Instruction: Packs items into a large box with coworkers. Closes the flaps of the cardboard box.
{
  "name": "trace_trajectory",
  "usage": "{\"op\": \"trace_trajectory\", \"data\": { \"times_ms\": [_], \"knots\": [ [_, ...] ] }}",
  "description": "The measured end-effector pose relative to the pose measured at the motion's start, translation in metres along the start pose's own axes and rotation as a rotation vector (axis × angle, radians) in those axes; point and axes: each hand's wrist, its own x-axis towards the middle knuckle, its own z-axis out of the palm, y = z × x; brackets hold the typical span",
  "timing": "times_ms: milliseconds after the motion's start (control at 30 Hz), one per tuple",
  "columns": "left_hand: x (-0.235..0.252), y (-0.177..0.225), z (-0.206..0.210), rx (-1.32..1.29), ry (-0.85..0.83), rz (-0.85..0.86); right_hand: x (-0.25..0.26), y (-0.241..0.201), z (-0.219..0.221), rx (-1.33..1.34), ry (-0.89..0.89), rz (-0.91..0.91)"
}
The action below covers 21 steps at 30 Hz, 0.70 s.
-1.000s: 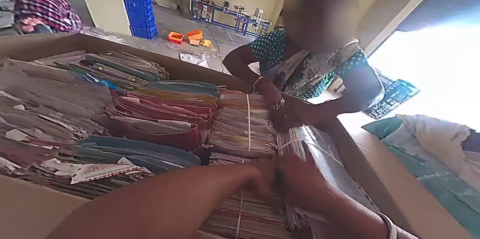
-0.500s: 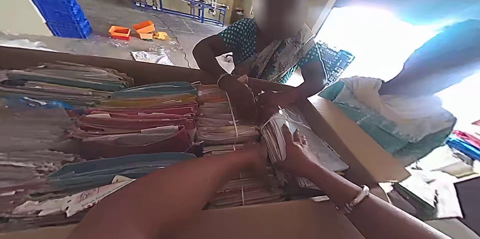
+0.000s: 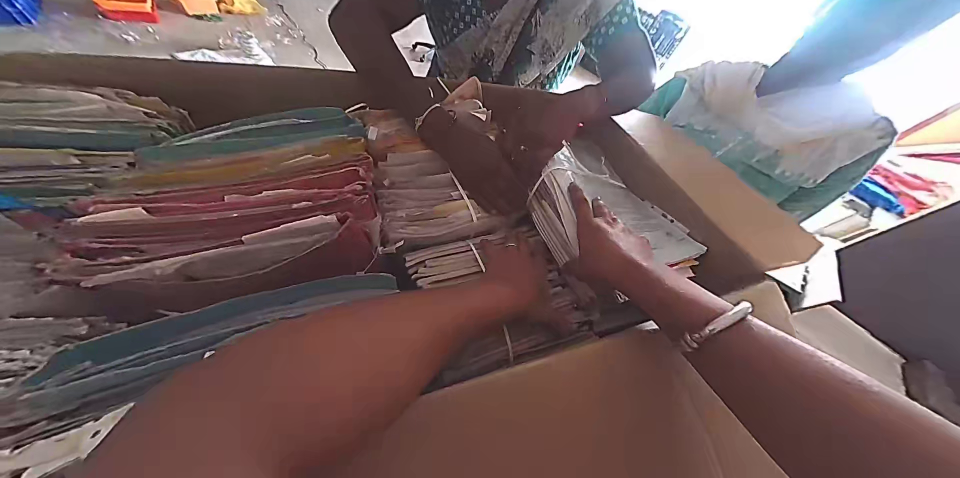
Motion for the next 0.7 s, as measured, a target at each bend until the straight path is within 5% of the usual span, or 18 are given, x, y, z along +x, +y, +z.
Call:
{"op": "trace_trajectory", "data": {
  "times_ms": [400, 700],
  "knots": [
    [-0.012, -0.002, 0.002, -0.001, 0.026, -0.001, -0.003, -0.007, 0.016, -0.074, 0.123, -0.055],
    [-0.007, -0.006, -0.001, 0.008, 0.009, 0.047, 0.023, 0.009, 0.021, 0.017, 0.021, -0.028]
  ]
}}
